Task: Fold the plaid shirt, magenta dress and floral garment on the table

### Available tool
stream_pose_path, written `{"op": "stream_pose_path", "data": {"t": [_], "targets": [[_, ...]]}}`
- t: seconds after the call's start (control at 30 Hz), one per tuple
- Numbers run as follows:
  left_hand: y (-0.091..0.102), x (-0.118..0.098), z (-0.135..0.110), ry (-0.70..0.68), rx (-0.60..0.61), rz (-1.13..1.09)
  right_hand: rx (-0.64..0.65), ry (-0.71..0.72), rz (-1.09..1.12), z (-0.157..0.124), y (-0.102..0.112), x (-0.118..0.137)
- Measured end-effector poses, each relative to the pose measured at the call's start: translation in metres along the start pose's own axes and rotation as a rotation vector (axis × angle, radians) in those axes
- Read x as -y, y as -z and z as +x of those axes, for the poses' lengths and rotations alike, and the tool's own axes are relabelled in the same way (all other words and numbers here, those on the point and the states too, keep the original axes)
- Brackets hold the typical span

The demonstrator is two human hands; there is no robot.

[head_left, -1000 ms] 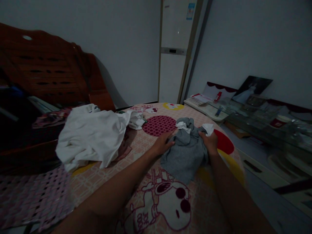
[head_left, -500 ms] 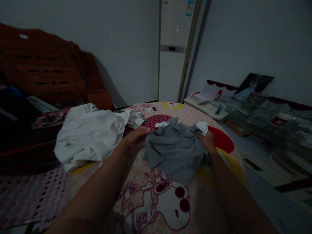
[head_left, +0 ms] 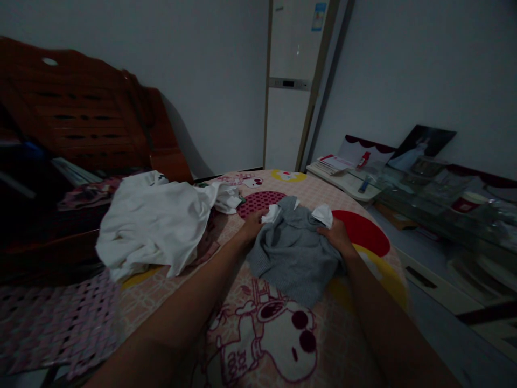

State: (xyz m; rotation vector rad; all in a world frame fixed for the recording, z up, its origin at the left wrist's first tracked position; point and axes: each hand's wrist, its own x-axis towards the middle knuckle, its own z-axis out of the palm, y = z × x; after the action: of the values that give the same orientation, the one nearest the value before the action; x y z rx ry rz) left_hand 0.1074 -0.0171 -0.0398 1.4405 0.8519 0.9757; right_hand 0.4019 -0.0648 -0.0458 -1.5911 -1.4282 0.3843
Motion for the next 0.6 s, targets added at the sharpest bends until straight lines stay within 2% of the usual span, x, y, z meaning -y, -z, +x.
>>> {"op": "stream_pose_path", "data": {"t": [0.1, 0.2, 0.23, 0.3, 0.37, 0.43, 0.47, 0.6], "targets": [[0.026, -0.018, -0.014, 0.185, 0.218, -0.156, 0.104, -0.032, 0.109, -0.004, 0.000, 0.002], [0.060, -0.034, -0.027, 0.223, 0.358, -0.135, 0.201, -0.021, 0.150, -0.006, -0.003, 0.003], [0.068, -0.037, -0.029, 0.221, 0.361, -0.115, 0.219, -0.014, 0.149, -0.006, -0.004, 0.003], [0.077, -0.038, -0.028, 0.182, 0.235, -0.083, 0.228, -0.005, 0.141, -0.006, -0.005, 0.004], [0.076, -0.034, -0.023, 0.132, 0.021, -0.032, 0.215, 0.000, 0.117, -0.007, -0.005, 0.007], [0.069, -0.026, -0.017, 0.116, -0.107, 0.085, 0.200, 0.011, 0.068, -0.008, -0.003, 0.010], [0.064, -0.022, -0.014, 0.120, -0.099, 0.157, 0.198, 0.020, 0.039, -0.008, -0.002, 0.012], [0.038, -0.012, -0.011, 0.102, 0.122, 0.316, 0.229, 0.045, -0.008, -0.010, 0.000, 0.015]]}}
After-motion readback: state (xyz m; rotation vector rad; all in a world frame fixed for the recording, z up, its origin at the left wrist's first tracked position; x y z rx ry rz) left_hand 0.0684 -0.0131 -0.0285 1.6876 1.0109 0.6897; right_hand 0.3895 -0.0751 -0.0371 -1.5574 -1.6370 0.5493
